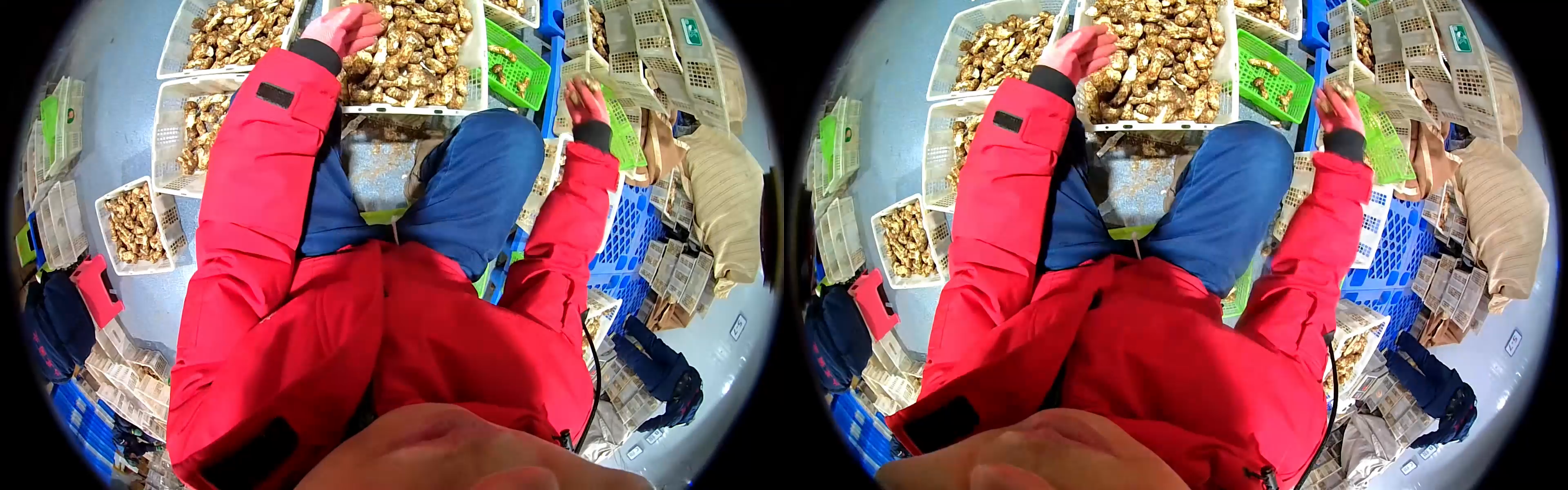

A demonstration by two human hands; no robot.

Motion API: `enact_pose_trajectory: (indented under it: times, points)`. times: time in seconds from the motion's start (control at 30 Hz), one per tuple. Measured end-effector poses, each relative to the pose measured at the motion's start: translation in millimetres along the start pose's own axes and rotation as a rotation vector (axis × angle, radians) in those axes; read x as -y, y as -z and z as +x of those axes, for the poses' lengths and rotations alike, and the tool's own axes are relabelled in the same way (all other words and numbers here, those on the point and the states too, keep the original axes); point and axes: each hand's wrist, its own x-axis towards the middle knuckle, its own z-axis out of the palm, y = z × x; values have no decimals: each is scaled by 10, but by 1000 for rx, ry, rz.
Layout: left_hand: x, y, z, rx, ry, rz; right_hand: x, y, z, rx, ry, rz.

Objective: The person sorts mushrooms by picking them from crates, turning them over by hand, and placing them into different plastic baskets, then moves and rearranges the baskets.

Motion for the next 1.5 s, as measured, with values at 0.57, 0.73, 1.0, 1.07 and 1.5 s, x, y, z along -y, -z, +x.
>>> enact_pose_trajectory:
  times: [0.57, 0.73, 1.0, 1.07, 1.5]
  points:
    - [-49, 232, 124, -163, -19, -110, -1831, -2848, 959, 285, -98, -1954]
    - [-105, 201, 33, -103, -80, -116, -1883, -2880, 963, 159, -35, -1956]
    - [-85, -35, -13, -12, 68, -34, -1077, -2200, 684, 484, -178, -16]
    - [-21, -45, -33, -54, 69, 11, -989, -2193, 553, 699, -158, 164]
    - [50, -68, 8, 67, 170, 11, -795, -2631, -69, 723, 15, 150]
